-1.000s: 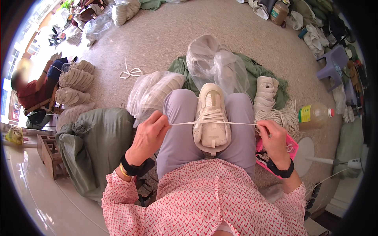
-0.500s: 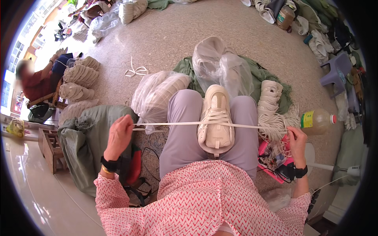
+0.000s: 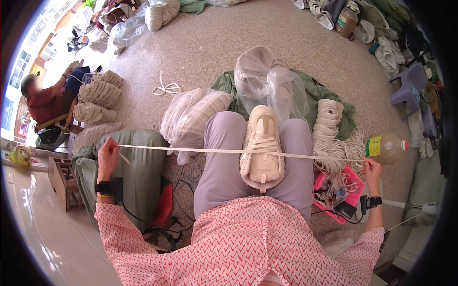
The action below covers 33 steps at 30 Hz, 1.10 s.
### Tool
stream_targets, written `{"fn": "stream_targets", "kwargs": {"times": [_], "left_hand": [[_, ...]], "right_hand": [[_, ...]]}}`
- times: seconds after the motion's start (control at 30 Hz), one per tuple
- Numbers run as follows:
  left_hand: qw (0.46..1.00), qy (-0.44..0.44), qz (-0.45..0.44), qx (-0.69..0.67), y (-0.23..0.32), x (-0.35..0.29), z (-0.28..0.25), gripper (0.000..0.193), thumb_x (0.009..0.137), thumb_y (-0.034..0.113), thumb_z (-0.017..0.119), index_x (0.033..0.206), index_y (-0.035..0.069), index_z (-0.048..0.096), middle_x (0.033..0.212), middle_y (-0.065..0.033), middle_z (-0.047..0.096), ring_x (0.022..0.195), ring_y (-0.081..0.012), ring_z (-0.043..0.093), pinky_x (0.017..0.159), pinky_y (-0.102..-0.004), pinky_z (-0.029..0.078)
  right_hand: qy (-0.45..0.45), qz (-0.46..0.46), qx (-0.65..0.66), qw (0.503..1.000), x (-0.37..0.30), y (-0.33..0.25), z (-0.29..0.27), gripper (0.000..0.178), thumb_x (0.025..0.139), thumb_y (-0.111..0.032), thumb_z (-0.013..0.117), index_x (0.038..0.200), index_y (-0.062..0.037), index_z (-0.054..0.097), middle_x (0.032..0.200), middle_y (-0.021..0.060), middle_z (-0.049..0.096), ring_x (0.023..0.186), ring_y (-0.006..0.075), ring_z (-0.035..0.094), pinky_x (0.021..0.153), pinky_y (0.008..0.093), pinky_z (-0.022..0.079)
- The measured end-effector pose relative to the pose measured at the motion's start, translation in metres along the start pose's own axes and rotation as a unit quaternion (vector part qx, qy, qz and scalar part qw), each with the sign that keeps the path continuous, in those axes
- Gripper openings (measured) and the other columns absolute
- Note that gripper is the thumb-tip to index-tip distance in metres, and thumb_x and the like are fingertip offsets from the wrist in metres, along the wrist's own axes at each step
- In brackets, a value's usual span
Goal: Lacing a white sneaker while sitting in a workshop environment.
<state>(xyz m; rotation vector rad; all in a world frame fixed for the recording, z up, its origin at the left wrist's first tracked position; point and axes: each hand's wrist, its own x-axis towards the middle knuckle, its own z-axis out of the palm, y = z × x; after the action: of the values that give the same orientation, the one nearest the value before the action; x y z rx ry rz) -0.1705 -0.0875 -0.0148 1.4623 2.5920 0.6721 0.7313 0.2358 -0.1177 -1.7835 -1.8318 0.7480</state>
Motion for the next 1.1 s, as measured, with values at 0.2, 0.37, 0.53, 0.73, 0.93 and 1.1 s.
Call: {"fn": "stream_targets", "kwargs": {"times": [0.2, 0.37, 0.53, 0.73, 0.93, 1.1], "left_hand": [[0.999, 0.024, -0.029, 0.028, -0.027, 0.005, -0.01, 0.009, 0.089, 0.004, 0.067, 0.091, 0.001, 0.058, 0.069, -0.0076, 0.057, 0.063, -0.0176, 0.054, 0.061, -0.0347, 0.045], [0.997, 0.03, -0.069, 0.022, -0.031, 0.008, -0.023, 0.009, 0.089, 0.004, 0.067, 0.09, 0.001, 0.058, 0.068, -0.0072, 0.057, 0.064, -0.017, 0.054, 0.062, -0.0351, 0.045], [0.996, 0.038, -0.068, 0.036, -0.037, 0.016, -0.029, 0.009, 0.087, 0.003, 0.067, 0.09, 0.001, 0.058, 0.068, -0.0075, 0.056, 0.065, -0.0185, 0.055, 0.063, -0.0354, 0.045], [0.994, 0.054, -0.054, 0.074, -0.037, 0.021, -0.039, 0.011, 0.084, 0.002, 0.069, 0.089, 0.0, 0.06, 0.069, -0.0095, 0.059, 0.066, -0.0215, 0.059, 0.066, -0.0368, 0.048], [0.997, 0.038, -0.04, 0.055, -0.029, 0.035, -0.022, 0.011, 0.08, 0.004, 0.07, 0.087, -0.001, 0.063, 0.071, -0.0105, 0.064, 0.068, -0.0219, 0.063, 0.066, -0.0368, 0.05], [0.998, -0.052, 0.037, 0.023, 0.049, 0.059, -0.018, 0.009, 0.081, 0.005, 0.07, 0.085, -0.001, 0.064, 0.07, -0.0101, 0.064, 0.064, -0.0179, 0.061, 0.063, -0.0345, 0.05]], "right_hand": [[0.015, 0.006, 0.007, 1.0, 0.013, 0.032, -0.012, 0.022, 0.099, 0.005, 0.058, 0.114, 0.0044, 0.074, 0.079, 0.0062, 0.07, 0.064, 0.0126, 0.069, 0.057, 0.0267, 0.056], [0.02, 0.017, 0.013, 1.0, 0.019, 0.049, -0.023, 0.02, 0.098, 0.007, 0.056, 0.109, 0.0045, 0.072, 0.082, 0.0074, 0.07, 0.066, 0.0129, 0.069, 0.058, 0.0268, 0.057], [0.034, 0.047, 0.012, 0.998, 0.02, 0.077, -0.035, 0.018, 0.097, 0.009, 0.058, 0.107, 0.0037, 0.071, 0.082, 0.0077, 0.071, 0.066, 0.0139, 0.07, 0.059, 0.028, 0.06], [0.043, 0.056, -0.037, 0.997, 0.013, 0.077, -0.035, 0.015, 0.095, 0.009, 0.06, 0.102, 0.0025, 0.072, 0.078, 0.0084, 0.071, 0.066, 0.0144, 0.072, 0.056, 0.0288, 0.06], [0.004, 0.102, -0.072, 0.992, 0.003, 0.082, -0.034, 0.012, 0.095, -0.001, 0.064, 0.089, 0.0025, 0.073, 0.066, 0.0084, 0.067, 0.063, 0.016, 0.071, 0.053, 0.03, 0.058], [-0.187, 0.012, -0.141, 0.972, 0.018, -0.04, 0.025, 0.024, 0.095, -0.013, 0.066, 0.078, 0.0025, 0.07, 0.062, 0.0081, 0.067, 0.056, 0.0157, 0.066, 0.052, 0.0306, 0.056]]}}
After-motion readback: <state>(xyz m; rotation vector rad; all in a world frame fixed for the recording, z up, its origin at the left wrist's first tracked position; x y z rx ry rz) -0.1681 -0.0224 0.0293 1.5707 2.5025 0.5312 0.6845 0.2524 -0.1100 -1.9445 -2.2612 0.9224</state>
